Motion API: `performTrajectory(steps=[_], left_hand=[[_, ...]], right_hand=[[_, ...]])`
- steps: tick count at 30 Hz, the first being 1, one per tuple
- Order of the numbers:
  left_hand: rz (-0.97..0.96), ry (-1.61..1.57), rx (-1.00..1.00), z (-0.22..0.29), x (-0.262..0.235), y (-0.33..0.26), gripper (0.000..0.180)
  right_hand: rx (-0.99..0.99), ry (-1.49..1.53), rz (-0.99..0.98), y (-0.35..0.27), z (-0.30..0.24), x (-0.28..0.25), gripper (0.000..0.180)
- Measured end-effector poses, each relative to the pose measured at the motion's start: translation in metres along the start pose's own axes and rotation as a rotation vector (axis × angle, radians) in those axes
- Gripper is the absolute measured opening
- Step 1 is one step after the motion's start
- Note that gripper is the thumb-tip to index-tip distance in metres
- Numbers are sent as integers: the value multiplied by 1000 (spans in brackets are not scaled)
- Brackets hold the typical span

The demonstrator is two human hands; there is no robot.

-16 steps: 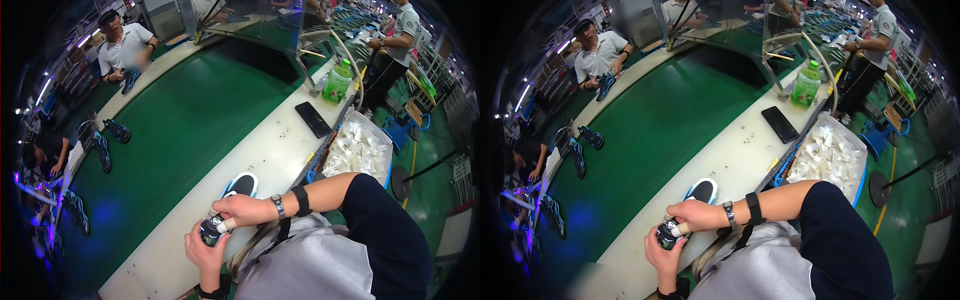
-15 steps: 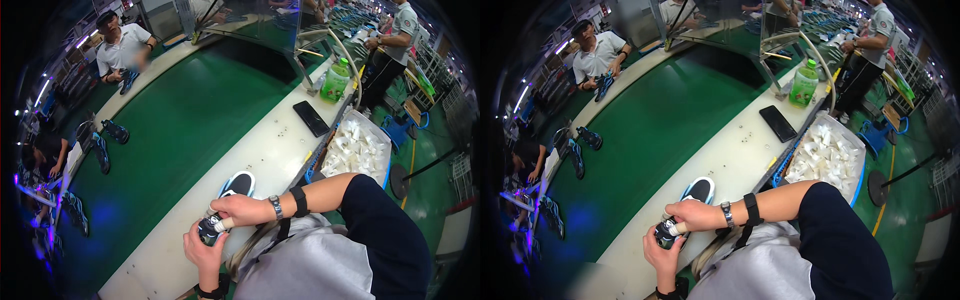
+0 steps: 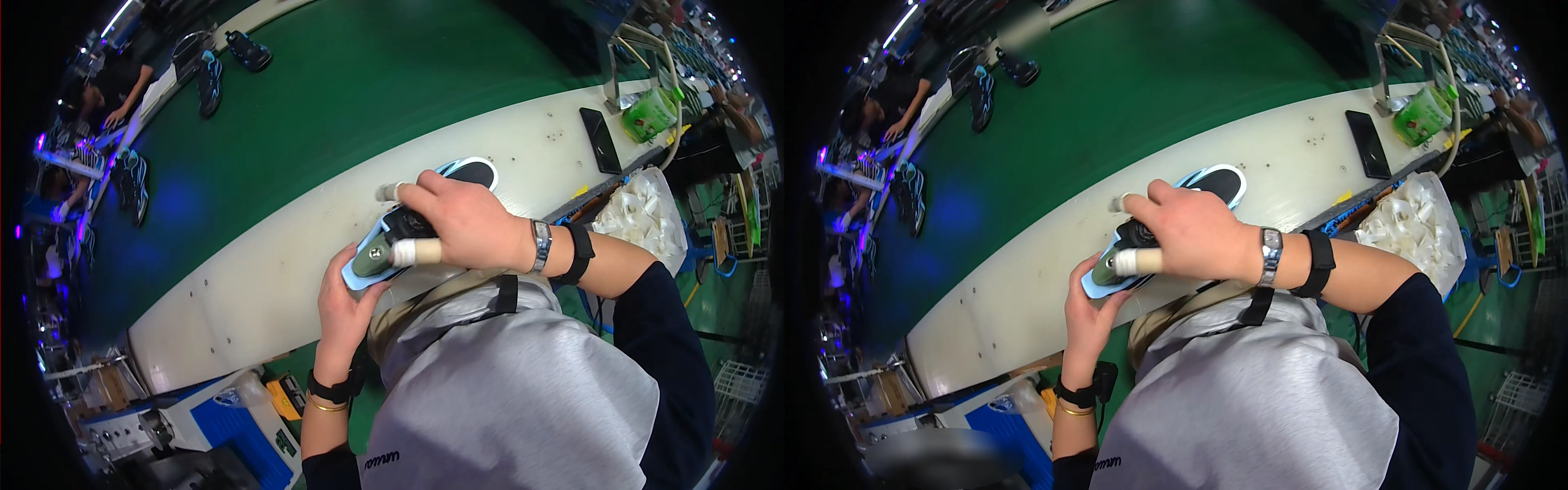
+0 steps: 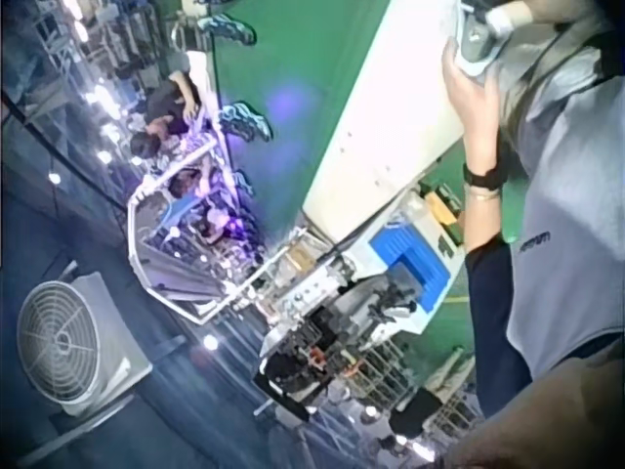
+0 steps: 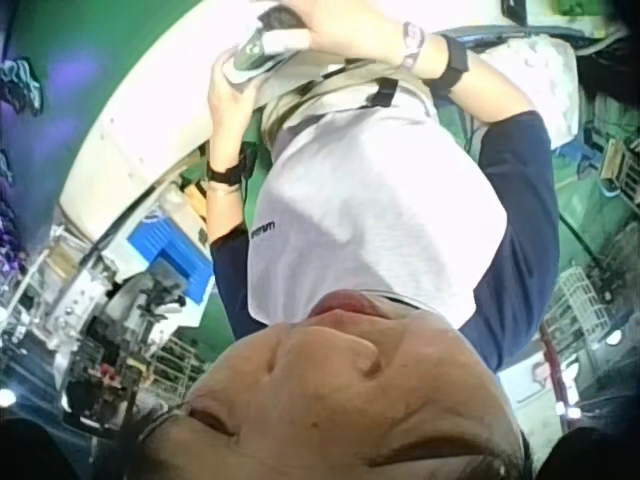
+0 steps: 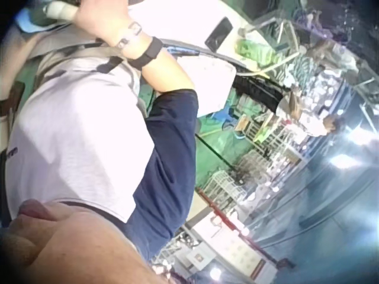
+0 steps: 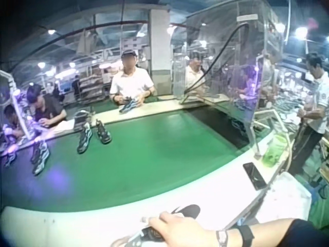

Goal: Attaching components to shoe uppers on a manufacturing assembly line.

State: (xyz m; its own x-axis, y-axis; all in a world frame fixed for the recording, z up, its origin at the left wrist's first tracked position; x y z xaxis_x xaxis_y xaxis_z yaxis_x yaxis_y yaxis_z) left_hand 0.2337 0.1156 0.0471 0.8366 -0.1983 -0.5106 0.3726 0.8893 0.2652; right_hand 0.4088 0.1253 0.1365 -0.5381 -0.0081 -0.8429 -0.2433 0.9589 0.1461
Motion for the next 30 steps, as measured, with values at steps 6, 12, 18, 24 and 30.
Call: performTrajectory(steps=[6,12,18,24,30], left_hand=[[-27,206,228,62,2,13,57],[-71,255,359,115,10,38,55],[-121,277,403,148,18,56,50],[-180,310,396,162,23,62,54],[-163,337,396,150,18,59,51]], right_hand=[[-35,-82,63,-1,-3,-13,57],[114,422,33,-10,49,-48,36],[147,638,59,-24,84,-58,40],[214,880,4,-28,96,-60,45],[228,888,2,-27,91,-50,41]])
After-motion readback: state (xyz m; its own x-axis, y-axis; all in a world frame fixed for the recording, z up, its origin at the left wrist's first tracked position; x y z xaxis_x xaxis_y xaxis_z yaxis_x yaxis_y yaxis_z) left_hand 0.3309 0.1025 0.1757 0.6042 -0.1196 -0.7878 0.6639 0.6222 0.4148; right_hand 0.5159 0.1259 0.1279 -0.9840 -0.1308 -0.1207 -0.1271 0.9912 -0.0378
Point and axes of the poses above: each hand's wrist, its own y-axis towards the middle knuckle, its own x-axis out of the palm, z = x × y, the point moved 10 cm from there along y, towards the middle knuckle, and after that the axes turned 6 degrees about x, right-handed, at the moved point
